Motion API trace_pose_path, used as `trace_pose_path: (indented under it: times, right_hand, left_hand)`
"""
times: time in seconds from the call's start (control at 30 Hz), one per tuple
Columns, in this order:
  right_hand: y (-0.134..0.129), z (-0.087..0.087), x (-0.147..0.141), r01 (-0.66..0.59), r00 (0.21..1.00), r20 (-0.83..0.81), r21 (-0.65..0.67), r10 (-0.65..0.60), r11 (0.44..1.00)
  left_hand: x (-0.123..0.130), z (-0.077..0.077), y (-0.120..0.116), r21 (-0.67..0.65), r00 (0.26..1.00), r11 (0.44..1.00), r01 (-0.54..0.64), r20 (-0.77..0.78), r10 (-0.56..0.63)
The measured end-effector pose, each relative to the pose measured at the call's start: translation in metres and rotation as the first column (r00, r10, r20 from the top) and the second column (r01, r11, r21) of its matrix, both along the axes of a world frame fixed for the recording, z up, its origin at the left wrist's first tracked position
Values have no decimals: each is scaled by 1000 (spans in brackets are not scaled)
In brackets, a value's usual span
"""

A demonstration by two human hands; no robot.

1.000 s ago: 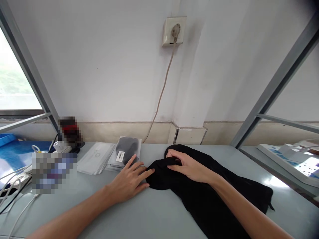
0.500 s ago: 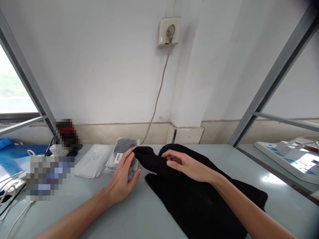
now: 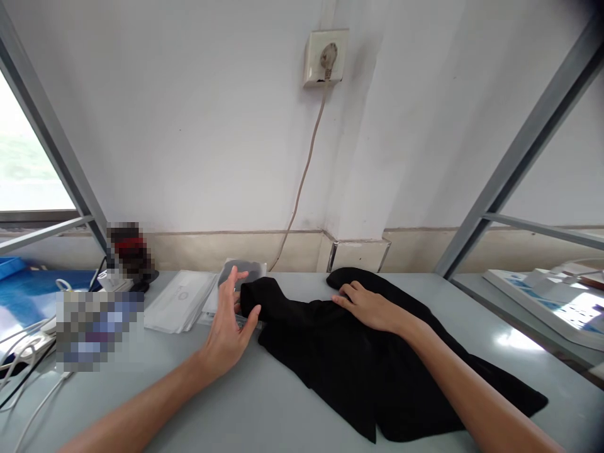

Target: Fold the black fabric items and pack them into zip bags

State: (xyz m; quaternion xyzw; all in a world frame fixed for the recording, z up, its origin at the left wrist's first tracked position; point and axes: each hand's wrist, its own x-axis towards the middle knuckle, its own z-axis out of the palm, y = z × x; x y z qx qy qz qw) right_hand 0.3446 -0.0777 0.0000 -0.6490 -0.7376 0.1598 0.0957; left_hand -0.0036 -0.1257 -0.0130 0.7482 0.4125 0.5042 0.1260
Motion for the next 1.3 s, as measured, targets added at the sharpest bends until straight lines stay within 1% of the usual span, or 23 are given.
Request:
trace_pose_path:
  times: [0.07, 0.1, 0.13, 0.2, 0.23, 0.3, 0.37, 0.47, 0.53, 0.6, 0.63, 0.67, 0.7, 0.73, 0.77, 0.8, 0.87, 0.9, 0.97, 1.03, 1.1, 1.2, 1.3]
  right_hand:
    - [2, 2, 2, 63, 996, 52, 56, -66, 996]
    - [2, 4, 0, 63, 996, 58, 109, -70, 992]
    - [0, 6, -4, 28, 999, 40, 164, -35, 986]
    - [-7, 11, -17, -116, 989, -62, 247, 136, 962]
    - [-13, 13, -26, -213, 957, -140, 247, 252, 945]
    - [-25, 17, -43, -346, 880, -271, 193, 389, 918]
    - [-35, 18, -57, -446, 837, -281, 146, 469, 883]
    - [-42, 19, -67, -487, 830, -221, 163, 512, 858]
    - [-44, 21, -68, -472, 823, -297, 119, 485, 874]
    - [-45, 26, -66, -471, 782, -494, -68, 380, 880]
    - [-46, 28, -65, -491, 748, -593, -191, 299, 850]
    - [-47, 30, -65, -522, 711, -671, -300, 212, 799]
    - [-48, 32, -65, -549, 678, -723, -376, 134, 747]
    - [-49, 32, -66, -557, 655, -751, -408, 80, 723]
    - [-49, 32, -68, -545, 642, -764, -398, 63, 738]
    - [-49, 30, -70, -512, 636, -767, -345, 78, 787]
    - [-47, 25, -75, -421, 649, -740, -159, 174, 893]
    - [-46, 22, -77, -389, 664, -712, -70, 227, 919]
    - [-42, 16, -79, -376, 694, -658, 15, 292, 927]
    - [-38, 13, -79, -373, 715, -632, 18, 300, 928]
    - [-34, 12, -77, -309, 726, -626, 74, 285, 948]
    - [-26, 12, -69, -76, 722, -657, 239, 219, 968]
    - [-18, 12, -59, 141, 697, -707, 300, 120, 944]
  left_hand:
    - [-1, 0, 1, -7, 999, 1000, 4, -50, -5]
    - [-2, 1, 1, -2, 996, 1000, 20, -88, -20]
    - [-2, 1, 2, 5, 991, 999, 43, -126, -42]
    - [-3, 0, 3, 0, 980, 997, 80, -184, -78]
    - [-3, 0, 3, -8, 976, 996, 89, -201, -89]
    - [-3, 0, 4, -18, 973, 996, 92, -210, -94]
    - [-3, -1, 5, -19, 974, 996, 88, -208, -90]
    - [-4, -3, 7, -41, 980, 996, 74, -184, -80]
    - [-5, -4, 8, -71, 986, 995, 71, -145, -81]
    - [-5, -4, 9, -112, 992, 991, 79, -94, -89]
    - [-5, -4, 9, -133, 993, 988, 84, -71, -94]
    - [-4, -4, 9, -151, 994, 985, 89, -53, -98]
    - [-4, -4, 9, -163, 994, 982, 93, -42, -102]
    - [-4, -4, 9, -166, 994, 981, 97, -35, -104]
    - [-4, -4, 8, -162, 994, 982, 98, -30, -104]
    - [-4, -3, 8, -156, 994, 983, 97, -28, -103]
    - [-4, -3, 7, -148, 995, 984, 94, -22, -99]
    - [-4, -4, 7, -147, 995, 985, 93, -18, -97]
    - [-4, -4, 6, -150, 996, 985, 89, -15, -92]
    - [-4, -5, 5, -146, 996, 986, 79, -18, -83]
    - [-3, -5, 6, -132, 998, 989, 64, -12, -66]
    - [-3, -3, 7, -97, 998, 994, 44, 46, -40]
    - [-3, 0, 8, -42, 992, 999, 28, 122, -22]
